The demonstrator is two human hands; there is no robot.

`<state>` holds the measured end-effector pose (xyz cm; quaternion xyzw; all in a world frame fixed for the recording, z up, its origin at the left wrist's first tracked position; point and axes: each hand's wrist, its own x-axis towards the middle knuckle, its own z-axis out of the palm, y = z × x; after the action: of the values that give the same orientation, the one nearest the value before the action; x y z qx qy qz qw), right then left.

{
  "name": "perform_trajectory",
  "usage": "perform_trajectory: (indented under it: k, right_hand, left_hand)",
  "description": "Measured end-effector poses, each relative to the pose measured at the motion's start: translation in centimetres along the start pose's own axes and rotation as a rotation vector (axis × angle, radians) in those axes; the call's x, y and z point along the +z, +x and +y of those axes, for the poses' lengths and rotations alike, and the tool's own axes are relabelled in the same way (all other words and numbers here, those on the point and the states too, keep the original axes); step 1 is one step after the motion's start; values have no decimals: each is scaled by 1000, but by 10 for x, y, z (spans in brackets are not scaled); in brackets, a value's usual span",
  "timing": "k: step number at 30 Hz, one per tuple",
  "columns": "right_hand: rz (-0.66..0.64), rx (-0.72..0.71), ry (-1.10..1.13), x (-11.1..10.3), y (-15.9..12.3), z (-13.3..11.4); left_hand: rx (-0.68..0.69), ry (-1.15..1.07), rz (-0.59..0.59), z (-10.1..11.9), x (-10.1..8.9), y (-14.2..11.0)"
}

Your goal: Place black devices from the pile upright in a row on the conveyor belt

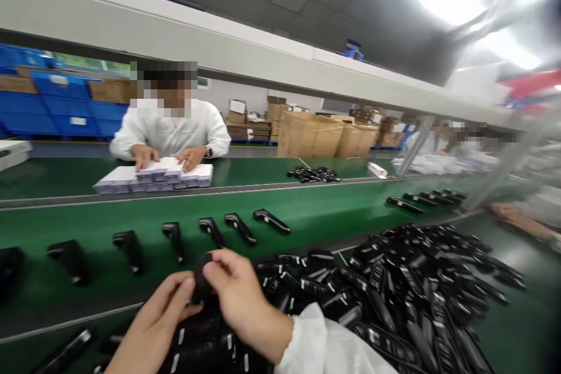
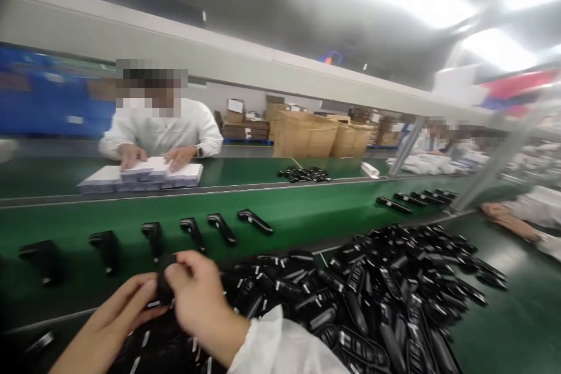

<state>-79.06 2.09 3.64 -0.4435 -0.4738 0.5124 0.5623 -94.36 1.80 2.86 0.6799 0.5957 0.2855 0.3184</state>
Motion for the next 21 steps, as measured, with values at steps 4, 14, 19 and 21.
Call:
perform_trajectory:
  k: [4, 14, 19, 21]
  right_hand:
    - [15, 23, -456, -53, 48, 7]
    - [-190, -57, -1186, -40, 81, 82]
    - [-256, 32, -1317, -47, 100, 103]
    - [-225, 79, -1308, -50, 103, 101]
  left_hand:
    - [155, 298, -183, -10, -18, 17]
    - [261, 545, -254, -22, -37, -2]
    - [245, 587, -341, -37, -48, -10]
    - [270, 605, -359, -41, -43, -9]
